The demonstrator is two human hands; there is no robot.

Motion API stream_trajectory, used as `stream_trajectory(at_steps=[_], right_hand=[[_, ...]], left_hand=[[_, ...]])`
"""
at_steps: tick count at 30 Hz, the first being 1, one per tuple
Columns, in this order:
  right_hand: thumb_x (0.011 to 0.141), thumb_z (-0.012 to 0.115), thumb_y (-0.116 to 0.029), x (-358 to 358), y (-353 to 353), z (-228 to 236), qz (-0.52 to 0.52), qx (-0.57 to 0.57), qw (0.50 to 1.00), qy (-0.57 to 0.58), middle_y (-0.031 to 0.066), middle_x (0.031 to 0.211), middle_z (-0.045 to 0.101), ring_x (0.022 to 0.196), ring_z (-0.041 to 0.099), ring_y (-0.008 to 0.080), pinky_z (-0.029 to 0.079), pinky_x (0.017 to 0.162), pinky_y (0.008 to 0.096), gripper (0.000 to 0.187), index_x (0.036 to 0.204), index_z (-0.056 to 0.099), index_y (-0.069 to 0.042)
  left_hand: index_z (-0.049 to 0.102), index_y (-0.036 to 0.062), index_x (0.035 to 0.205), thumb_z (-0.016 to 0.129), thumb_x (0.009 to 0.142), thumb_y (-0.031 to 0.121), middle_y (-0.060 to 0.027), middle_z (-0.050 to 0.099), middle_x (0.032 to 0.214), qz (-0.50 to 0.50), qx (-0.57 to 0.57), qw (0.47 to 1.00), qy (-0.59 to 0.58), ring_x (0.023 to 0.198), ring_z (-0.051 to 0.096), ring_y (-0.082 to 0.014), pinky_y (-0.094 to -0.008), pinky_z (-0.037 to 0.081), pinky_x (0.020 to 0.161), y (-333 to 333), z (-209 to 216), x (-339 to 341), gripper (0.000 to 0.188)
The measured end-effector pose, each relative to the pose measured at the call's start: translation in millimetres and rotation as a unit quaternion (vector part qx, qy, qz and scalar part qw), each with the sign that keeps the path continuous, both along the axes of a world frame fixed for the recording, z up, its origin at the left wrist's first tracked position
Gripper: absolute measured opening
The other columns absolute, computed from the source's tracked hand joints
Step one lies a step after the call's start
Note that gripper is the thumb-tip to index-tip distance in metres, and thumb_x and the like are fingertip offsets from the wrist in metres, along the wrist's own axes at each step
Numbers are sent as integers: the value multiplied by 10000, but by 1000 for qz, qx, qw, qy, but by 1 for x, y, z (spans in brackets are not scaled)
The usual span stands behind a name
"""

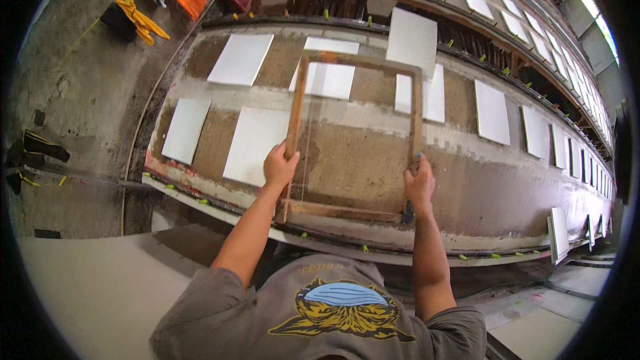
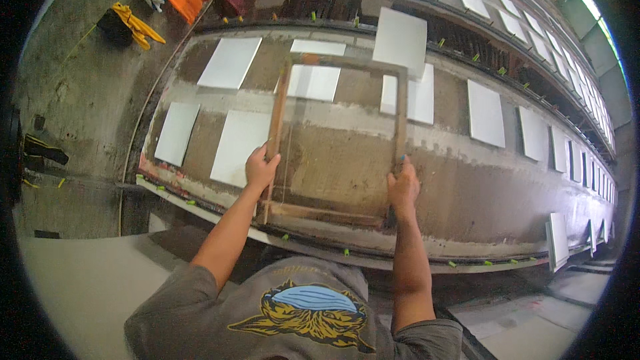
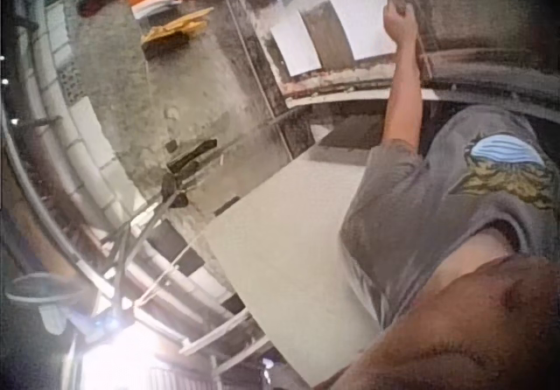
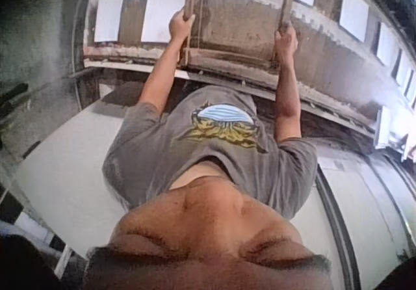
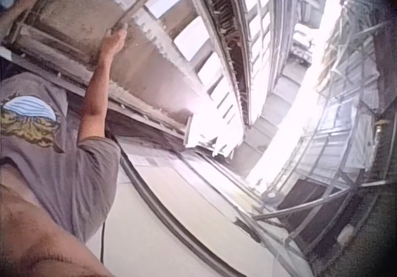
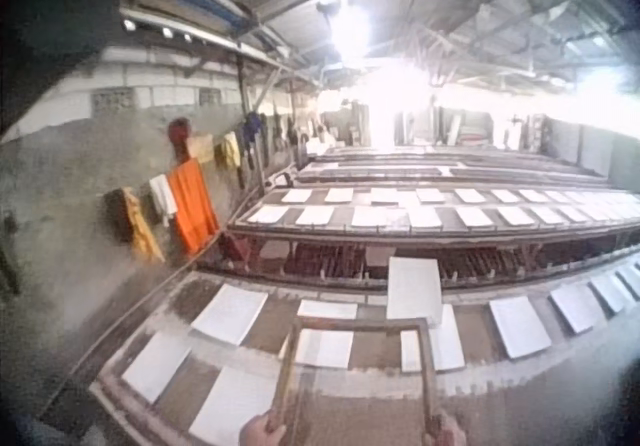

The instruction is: The person repeatedly places white square tiles into a wooden frame on a concrete floor, presses them down, and then removes them. The person stacks the tiles in a pile and continues the cycle of picking up tiles, placing them in the frame, and removing them.

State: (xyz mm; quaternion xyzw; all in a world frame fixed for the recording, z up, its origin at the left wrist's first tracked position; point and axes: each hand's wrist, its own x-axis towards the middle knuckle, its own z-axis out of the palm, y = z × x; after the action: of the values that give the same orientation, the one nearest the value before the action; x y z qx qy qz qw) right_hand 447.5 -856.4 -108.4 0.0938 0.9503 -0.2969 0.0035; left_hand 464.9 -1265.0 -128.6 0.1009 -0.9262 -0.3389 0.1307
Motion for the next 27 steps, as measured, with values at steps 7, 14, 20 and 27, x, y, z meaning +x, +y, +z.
stream_trajectory(at_steps=[7,14,20,27], right_hand=[[871,731,-200,37,25,-13,-28,46,998,30,207,1299,611,1187,609,406,488,988,491,692,1481,456,-22],[879,715,-216,69,34,-27,-42,49,998,4,215,1310,597,1204,590,426,482,983,498,701,1497,433,-42],[882,709,-201,77,38,-32,-30,51,998,17,211,1324,593,1203,589,430,483,970,492,688,1495,437,-46],[866,719,-189,75,44,-36,-25,51,998,22,205,1312,598,1193,599,420,490,966,485,703,1498,443,-57]], left_hand=[[660,-64,1214,744,849,341,-259,682,1150,-21,-27,999,-38,1039,660,-426,-485,540,876,27,-20,2,552],[639,-100,1244,736,856,317,-274,674,1193,-36,-29,999,-26,1083,654,-429,-481,534,915,35,-34,32,578],[645,-104,1234,744,846,315,-277,672,1207,-12,-8,998,-67,1102,653,-430,-474,532,932,43,-32,46,580],[669,-51,1205,749,842,312,-244,696,1107,-5,-35,999,-36,1040,661,-423,-493,535,875,47,-36,48,520]])
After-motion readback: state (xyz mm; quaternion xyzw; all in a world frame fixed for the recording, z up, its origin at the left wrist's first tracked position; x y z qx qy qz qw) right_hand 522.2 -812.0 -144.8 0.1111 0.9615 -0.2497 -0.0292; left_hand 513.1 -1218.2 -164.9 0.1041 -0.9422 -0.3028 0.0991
